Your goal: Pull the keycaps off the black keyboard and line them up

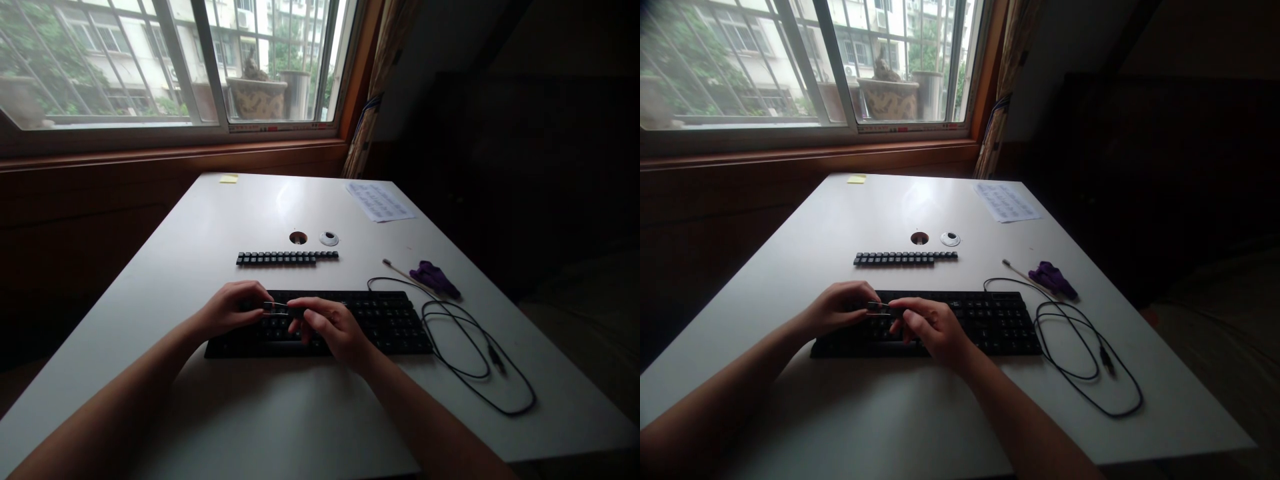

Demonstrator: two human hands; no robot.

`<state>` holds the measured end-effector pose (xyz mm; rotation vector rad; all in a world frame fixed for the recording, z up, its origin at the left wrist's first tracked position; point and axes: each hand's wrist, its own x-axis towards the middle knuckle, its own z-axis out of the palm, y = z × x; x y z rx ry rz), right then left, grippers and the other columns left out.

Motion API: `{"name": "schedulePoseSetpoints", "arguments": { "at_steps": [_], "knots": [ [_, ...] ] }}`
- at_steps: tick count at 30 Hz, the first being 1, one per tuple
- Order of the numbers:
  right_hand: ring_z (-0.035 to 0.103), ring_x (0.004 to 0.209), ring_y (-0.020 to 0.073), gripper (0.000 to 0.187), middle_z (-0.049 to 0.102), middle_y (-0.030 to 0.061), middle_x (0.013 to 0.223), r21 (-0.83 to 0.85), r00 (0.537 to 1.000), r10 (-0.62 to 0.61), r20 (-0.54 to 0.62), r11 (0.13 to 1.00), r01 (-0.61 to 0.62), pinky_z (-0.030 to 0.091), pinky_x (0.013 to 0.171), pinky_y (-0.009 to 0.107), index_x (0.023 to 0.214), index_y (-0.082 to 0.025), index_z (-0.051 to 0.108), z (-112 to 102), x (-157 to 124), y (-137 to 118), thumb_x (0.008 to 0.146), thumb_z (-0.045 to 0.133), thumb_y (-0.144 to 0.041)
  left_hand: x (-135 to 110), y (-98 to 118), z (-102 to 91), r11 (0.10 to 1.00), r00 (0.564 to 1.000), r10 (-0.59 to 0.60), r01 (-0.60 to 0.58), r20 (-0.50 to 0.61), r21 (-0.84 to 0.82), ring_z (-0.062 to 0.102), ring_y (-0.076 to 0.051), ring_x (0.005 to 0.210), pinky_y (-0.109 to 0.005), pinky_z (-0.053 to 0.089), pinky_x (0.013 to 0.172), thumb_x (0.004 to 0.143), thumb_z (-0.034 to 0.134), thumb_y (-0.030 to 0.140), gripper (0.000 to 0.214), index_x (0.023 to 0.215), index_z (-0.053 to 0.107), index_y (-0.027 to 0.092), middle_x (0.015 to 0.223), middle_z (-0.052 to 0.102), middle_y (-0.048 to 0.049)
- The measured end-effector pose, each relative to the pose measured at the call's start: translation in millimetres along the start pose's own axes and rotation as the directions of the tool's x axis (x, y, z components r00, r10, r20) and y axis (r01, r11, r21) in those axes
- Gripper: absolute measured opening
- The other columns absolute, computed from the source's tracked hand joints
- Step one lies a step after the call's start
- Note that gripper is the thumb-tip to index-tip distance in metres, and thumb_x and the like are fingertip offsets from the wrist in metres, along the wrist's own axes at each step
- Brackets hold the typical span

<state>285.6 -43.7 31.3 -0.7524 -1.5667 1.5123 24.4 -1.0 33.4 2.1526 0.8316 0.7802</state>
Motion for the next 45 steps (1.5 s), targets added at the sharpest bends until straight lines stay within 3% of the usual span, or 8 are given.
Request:
{"name": "schedulePoseSetpoints", "arguments": {
  "at_steps": [9,15,20,29,36,45],
  "knots": [
    [0.060,0.061,0.0122,0.028,0.069,0.0031,0.078,-0.268,0.981,-0.190,-0.042,0.948,0.172,0.050,0.058,0.027,0.111,-0.020,0.070,0.7,-5.1,-7.4,0.095,0.048,-0.025,0.5,-0.7,2.5,0.996,0.994,-0.087,0.090,-0.066,0.030,0.064,-0.016,0.078,-0.026,0.052,0.071,0.086,0.066,0.025,0.014,0.096,0.068,0.015,0.087,0.069,-0.0052],
    [0.058,0.057,0.0117,0.025,0.062,-0.0014,0.066,-0.401,0.931,-0.277,-0.239,0.901,0.166,0.048,0.058,0.027,0.100,-0.022,0.071,-12.2,-6.2,-9.4,0.094,0.047,-0.023,-2.1,-6.2,0.9,0.958,0.986,-0.164,0.153,-0.025,-0.245,0.068,-0.019,0.090,-0.031,0.056,0.080,0.088,0.066,0.026,0.020,0.104,0.068,0.014,0.101,0.070,-0.0101],
    [0.058,0.059,0.0124,0.024,0.061,-0.0022,0.065,-0.515,0.908,-0.295,-0.296,0.850,0.108,0.048,0.060,0.028,0.099,-0.022,0.070,-19.0,-4.4,-8.1,0.095,0.046,-0.024,-3.6,-7.1,2.5,0.886,0.985,-0.170,0.154,0.004,-0.437,0.071,-0.020,0.091,-0.034,0.058,0.083,0.090,0.065,0.023,0.022,0.109,0.062,0.012,0.107,0.072,-0.0133],
    [0.064,0.081,0.0169,0.021,0.069,0.0024,0.087,-0.724,0.887,-0.405,-0.221,0.678,0.129,0.051,0.077,0.033,0.099,-0.022,0.068,-20.7,0.1,-4.2,0.091,0.049,-0.017,-4.2,-4.3,5.4,0.820,0.981,-0.194,0.168,0.009,-0.547,0.071,-0.023,0.103,-0.036,0.056,0.088,0.092,0.063,0.021,0.019,0.108,0.054,0.014,0.110,0.073,-0.0151],
    [0.054,0.086,0.0215,0.021,0.064,0.0047,0.086,-0.859,0.869,-0.484,-0.099,0.483,0.171,0.047,0.081,0.038,0.101,-0.022,0.066,-20.8,1.0,-2.5,0.092,0.048,-0.015,-3.9,-1.3,2.1,0.878,0.986,-0.165,0.142,-0.009,-0.457,0.072,-0.021,0.092,-0.035,0.058,0.085,0.090,0.067,0.022,0.022,0.109,0.062,0.012,0.108,0.073,-0.0145],
    [0.047,0.094,0.0230,0.014,0.055,0.0074,0.094,-0.940,0.871,-0.488,-0.045,0.317,0.129,0.045,0.087,0.040,0.098,-0.020,0.063,-19.4,0.4,0.2,0.092,0.051,-0.017,-3.7,-4.1,1.2,0.890,0.992,-0.126,0.127,0.030,-0.437,0.072,-0.022,0.090,-0.037,0.059,0.083,0.093,0.062,0.025,0.024,0.113,0.061,0.012,0.109,0.072,-0.0153]
  ]
}}
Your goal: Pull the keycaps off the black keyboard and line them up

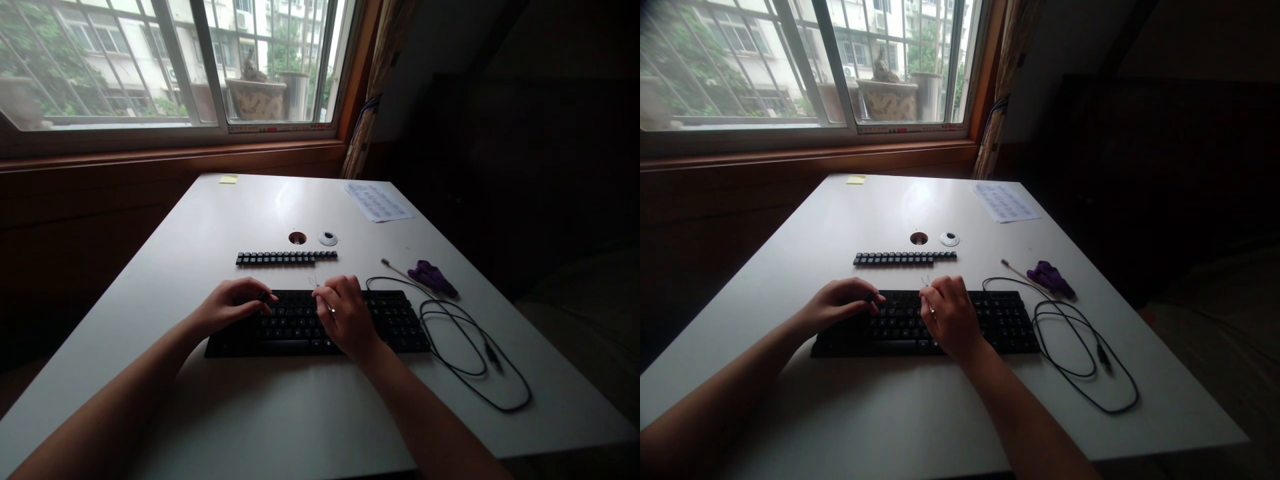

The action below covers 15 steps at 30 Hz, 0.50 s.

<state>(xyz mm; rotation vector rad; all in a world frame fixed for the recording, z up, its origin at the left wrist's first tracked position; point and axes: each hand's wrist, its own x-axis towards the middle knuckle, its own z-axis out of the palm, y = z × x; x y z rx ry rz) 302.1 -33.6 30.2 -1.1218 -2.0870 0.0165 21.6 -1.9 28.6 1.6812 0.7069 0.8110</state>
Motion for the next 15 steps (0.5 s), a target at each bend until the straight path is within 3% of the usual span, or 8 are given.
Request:
{"name": "schedulePoseSetpoints", "arguments": {
  "at_steps": [9,13,15],
  "knots": [
    [0.044,0.111,0.0264,0.014,0.060,0.0073,0.108,-0.073,0.994,-0.096,0.046,0.992,0.099,0.042,0.101,0.045,0.099,-0.021,0.060,1.4,0.1,-4.1,0.090,0.054,-0.014,0.1,-2.4,3.4,0.999,1.000,0.003,-0.003,-0.002,0.035,0.073,-0.023,0.094,-0.039,0.058,0.085,0.093,0.062,0.025,0.022,0.110,0.057,0.012,0.110,0.072,-0.0165],
    [0.047,0.112,0.0252,0.017,0.061,0.0060,0.100,-0.055,0.984,-0.158,0.076,0.985,0.162,0.033,0.112,0.051,0.102,-0.022,0.060,4.9,0.9,-3.2,0.091,0.051,-0.013,0.8,-3.5,4.0,0.980,0.998,0.037,-0.028,-0.044,0.196,0.072,-0.021,0.089,-0.034,0.057,0.082,0.088,0.068,0.027,0.023,0.107,0.063,0.014,0.106,0.074,-0.0125],
    [0.051,0.103,0.0231,0.020,0.059,0.0060,0.094,-0.040,0.979,-0.180,0.092,0.982,0.185,0.035,0.111,0.050,0.105,-0.021,0.060,8.3,0.2,-2.0,0.092,0.049,-0.012,1.3,-3.7,3.8,0.949,0.997,0.064,-0.046,-0.049,0.312,0.071,-0.018,0.083,-0.030,0.056,0.077,0.086,0.071,0.028,0.023,0.104,0.066,0.015,0.101,0.075,-0.0098]
  ]
}}
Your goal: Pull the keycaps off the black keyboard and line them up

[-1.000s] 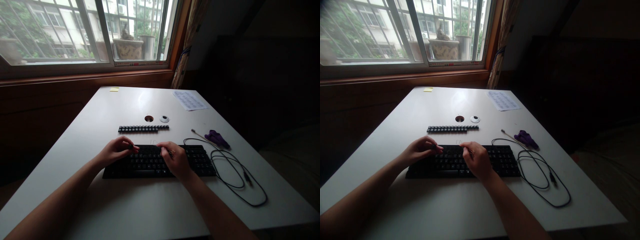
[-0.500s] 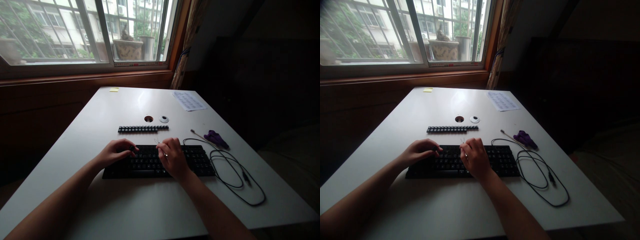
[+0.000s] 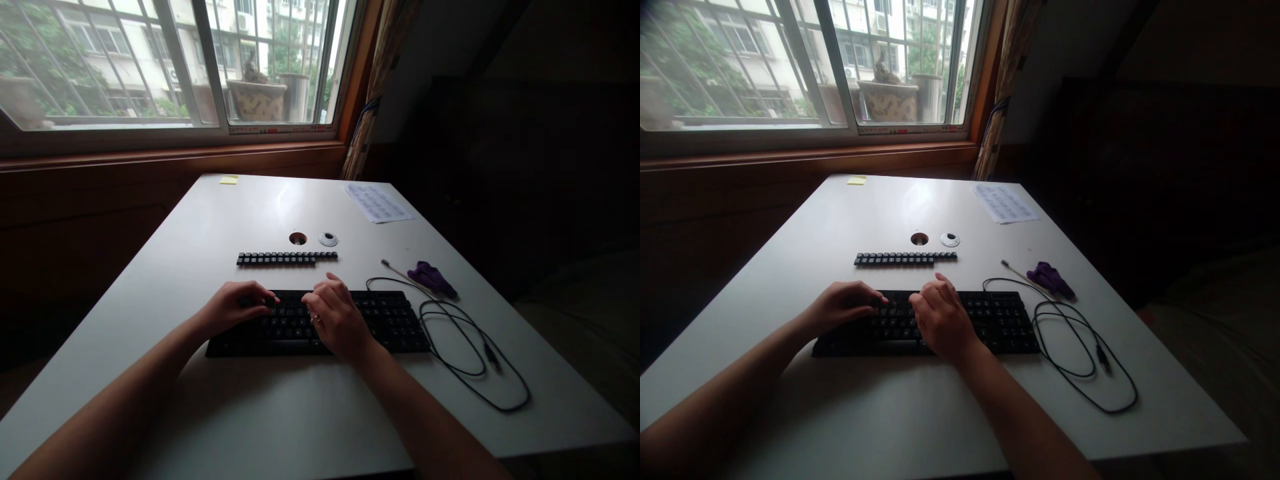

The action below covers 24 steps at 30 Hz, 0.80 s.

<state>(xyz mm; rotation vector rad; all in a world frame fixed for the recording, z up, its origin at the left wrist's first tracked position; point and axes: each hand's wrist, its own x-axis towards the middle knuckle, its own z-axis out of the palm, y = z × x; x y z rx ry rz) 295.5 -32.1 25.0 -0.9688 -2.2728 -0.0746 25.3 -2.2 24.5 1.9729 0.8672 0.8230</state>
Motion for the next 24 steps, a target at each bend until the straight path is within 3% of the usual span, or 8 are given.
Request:
{"name": "schedulePoseSetpoints", "arguments": {
  "at_steps": [4,7,13,24],
  "knots": [
    [0.051,0.087,0.0206,0.028,0.056,0.0067,0.088,0.037,0.999,-0.038,0.017,0.999,0.037,0.049,0.090,0.041,0.114,-0.018,0.060,7.7,-2.6,0.5,0.093,0.044,-0.009,0.3,-0.1,-0.5,0.986,1.000,0.025,-0.023,-0.013,0.166,0.064,-0.013,0.069,-0.024,0.051,0.065,0.083,0.073,0.030,0.022,0.100,0.069,0.016,0.083,0.072,-0.0043],
    [0.051,0.082,0.0200,0.028,0.056,0.0068,0.085,0.045,0.998,-0.064,0.028,0.997,0.062,0.049,0.078,0.036,0.116,-0.017,0.061,11.8,-3.6,-1.8,0.094,0.045,-0.009,0.0,1.3,0.0,0.979,0.999,0.026,-0.022,-0.020,0.201,0.062,-0.012,0.066,-0.023,0.049,0.063,0.084,0.071,0.028,0.020,0.099,0.068,0.016,0.076,0.069,-0.0019],
    [0.054,0.078,0.0177,0.016,0.058,0.0047,0.082,0.084,0.999,-0.030,-0.022,0.996,0.032,0.050,0.076,0.033,0.107,-0.021,0.065,15.7,-2.7,-9.2,0.096,0.053,-0.023,0.7,7.8,5.2,0.972,0.999,0.042,-0.042,0.005,0.232,0.065,-0.013,0.067,-0.022,0.049,0.065,0.084,0.067,0.024,0.018,0.101,0.068,0.018,0.078,0.072,-0.0017],
    [0.058,0.083,0.0172,0.021,0.065,0.0052,0.089,0.193,0.996,-0.013,-0.086,0.981,0.029,0.051,0.080,0.033,0.113,-0.020,0.065,14.5,-1.0,-12.6,0.093,0.061,-0.026,0.8,8.6,12.0,0.935,0.994,0.103,-0.105,0.023,0.339,0.066,-0.012,0.064,-0.019,0.048,0.062,0.083,0.072,0.025,0.017,0.098,0.068,0.020,0.077,0.073,0.0006]
  ]
}}
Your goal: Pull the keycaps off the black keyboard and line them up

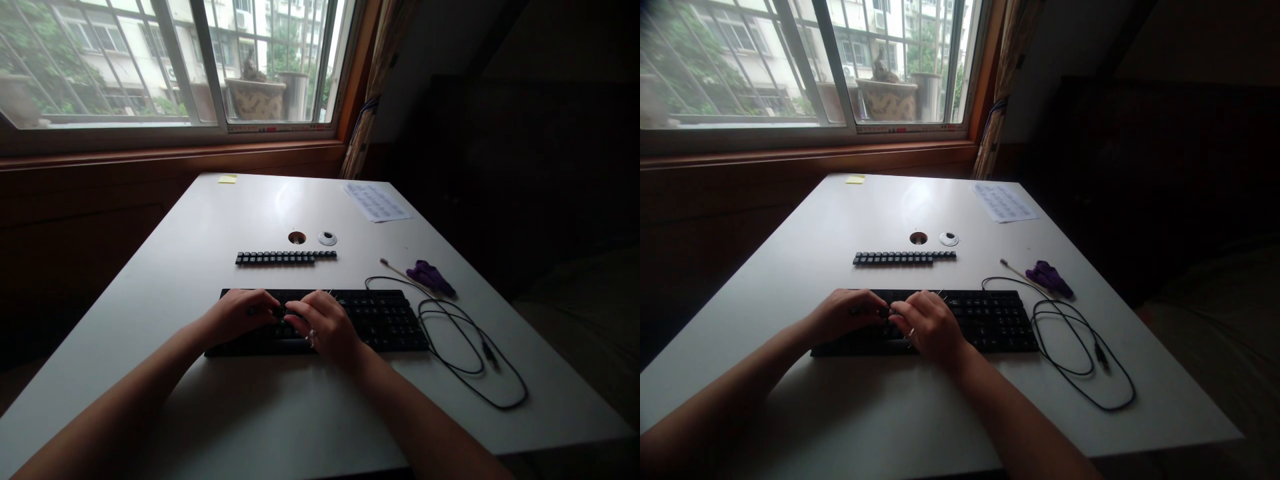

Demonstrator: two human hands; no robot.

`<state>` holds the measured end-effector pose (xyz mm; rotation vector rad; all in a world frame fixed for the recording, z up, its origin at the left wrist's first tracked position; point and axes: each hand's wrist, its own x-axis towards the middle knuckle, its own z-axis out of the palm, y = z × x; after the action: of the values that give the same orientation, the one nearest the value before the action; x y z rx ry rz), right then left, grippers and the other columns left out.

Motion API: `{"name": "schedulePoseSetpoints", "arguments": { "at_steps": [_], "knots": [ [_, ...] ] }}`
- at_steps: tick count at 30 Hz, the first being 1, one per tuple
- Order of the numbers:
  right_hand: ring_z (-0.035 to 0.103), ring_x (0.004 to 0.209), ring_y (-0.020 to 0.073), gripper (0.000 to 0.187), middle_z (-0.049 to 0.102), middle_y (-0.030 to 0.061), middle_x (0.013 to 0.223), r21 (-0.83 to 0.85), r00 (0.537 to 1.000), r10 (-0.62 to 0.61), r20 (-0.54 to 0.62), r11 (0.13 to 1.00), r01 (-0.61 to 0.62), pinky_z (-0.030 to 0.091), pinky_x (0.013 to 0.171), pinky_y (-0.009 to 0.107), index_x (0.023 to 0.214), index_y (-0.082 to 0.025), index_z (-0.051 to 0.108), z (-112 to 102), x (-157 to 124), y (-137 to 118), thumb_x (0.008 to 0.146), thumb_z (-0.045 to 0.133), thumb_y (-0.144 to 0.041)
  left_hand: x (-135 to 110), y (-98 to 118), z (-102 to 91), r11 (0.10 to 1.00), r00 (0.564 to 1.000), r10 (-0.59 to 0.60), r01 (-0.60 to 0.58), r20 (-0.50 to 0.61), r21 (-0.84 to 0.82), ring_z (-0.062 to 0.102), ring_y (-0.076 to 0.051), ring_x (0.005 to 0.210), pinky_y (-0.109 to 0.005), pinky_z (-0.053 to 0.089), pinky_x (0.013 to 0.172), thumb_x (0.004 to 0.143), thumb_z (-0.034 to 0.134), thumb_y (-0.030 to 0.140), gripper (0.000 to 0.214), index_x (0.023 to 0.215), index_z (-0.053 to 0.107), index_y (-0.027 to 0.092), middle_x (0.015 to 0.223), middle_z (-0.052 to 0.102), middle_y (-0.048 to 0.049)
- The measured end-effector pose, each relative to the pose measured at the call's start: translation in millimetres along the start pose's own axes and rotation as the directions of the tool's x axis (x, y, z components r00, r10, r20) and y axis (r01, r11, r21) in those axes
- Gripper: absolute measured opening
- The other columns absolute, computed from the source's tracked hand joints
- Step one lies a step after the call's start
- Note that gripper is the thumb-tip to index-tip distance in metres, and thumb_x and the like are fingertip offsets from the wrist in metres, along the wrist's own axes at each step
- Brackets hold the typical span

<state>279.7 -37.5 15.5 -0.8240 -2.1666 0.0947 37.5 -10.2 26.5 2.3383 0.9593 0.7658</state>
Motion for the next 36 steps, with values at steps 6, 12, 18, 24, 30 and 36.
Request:
{"name": "schedulePoseSetpoints", "arguments": {
  "at_steps": [6,12,18,24,30,36],
  "knots": [
    [0.058,0.080,0.0173,0.018,0.065,0.0052,0.086,-0.001,1.000,-0.011,0.028,1.000,0.011,0.050,0.076,0.033,0.108,-0.020,0.067,-0.9,1.6,0.1,0.094,0.060,-0.029,0.4,0.1,3.9,0.999,1.000,0.004,-0.004,0.003,-0.047,0.067,-0.013,0.064,-0.020,0.049,0.062,0.084,0.072,0.029,0.016,0.096,0.067,0.020,0.077,0.073,0.0000],
    [0.058,0.080,0.0180,0.019,0.064,0.0060,0.085,0.004,0.998,-0.025,0.061,1.000,0.025,0.050,0.076,0.034,0.107,-0.019,0.067,-2.0,2.2,-0.2,0.094,0.059,-0.029,-1.7,-2.6,9.0,0.999,1.000,-0.016,0.017,0.026,-0.041,0.067,-0.013,0.065,-0.020,0.050,0.062,0.083,0.073,0.029,0.016,0.095,0.067,0.020,0.078,0.073,-0.0003],
    [0.059,0.079,0.0178,0.018,0.063,0.0055,0.085,-0.018,0.997,-0.027,0.076,0.999,0.028,0.050,0.075,0.033,0.106,-0.019,0.067,-2.7,1.2,1.4,0.093,0.058,-0.028,-1.6,-2.1,10.6,0.996,0.999,-0.030,0.034,0.040,-0.080,0.069,-0.014,0.070,-0.022,0.052,0.065,0.084,0.072,0.029,0.022,0.104,0.064,0.021,0.084,0.074,-0.0007],
    [0.058,0.080,0.0177,0.017,0.061,0.0053,0.085,-0.112,0.994,0.108,0.005,0.988,-0.107,0.049,0.075,0.032,0.105,-0.019,0.066,-29.0,10.7,32.6,0.094,0.057,-0.028,1.8,0.5,6.2,0.999,0.999,-0.040,0.040,-0.006,-0.026,0.070,-0.015,0.078,-0.025,0.052,0.073,0.091,0.064,0.032,0.017,0.103,0.065,0.021,0.092,0.075,-0.0027],
    [0.057,0.069,0.0140,0.011,0.060,0.0016,0.082,-0.250,0.973,0.215,0.084,0.950,-0.189,0.047,0.071,0.029,0.095,-0.019,0.070,-47.5,18.1,95.8,0.086,0.066,-0.024,4.5,-2.0,7.6,0.997,0.999,0.007,-0.004,-0.037,0.074,0.065,-0.016,0.077,-0.026,0.051,0.072,0.095,0.055,0.030,0.017,0.099,0.069,0.020,0.089,0.071,-0.0051],
    [0.061,0.071,0.0126,0.010,0.064,0.0019,0.087,-0.289,0.901,0.331,0.281,0.924,-0.250,0.047,0.071,0.026,0.091,-0.019,0.073,-40.7,30.2,130.9,0.082,0.070,-0.024,5.8,-2.8,7.4,0.993,0.996,0.083,-0.084,0.014,0.088,0.064,-0.018,0.084,-0.029,0.051,0.075,0.095,0.053,0.022,0.017,0.101,0.069,0.020,0.090,0.071,-0.0063]
  ]
}}
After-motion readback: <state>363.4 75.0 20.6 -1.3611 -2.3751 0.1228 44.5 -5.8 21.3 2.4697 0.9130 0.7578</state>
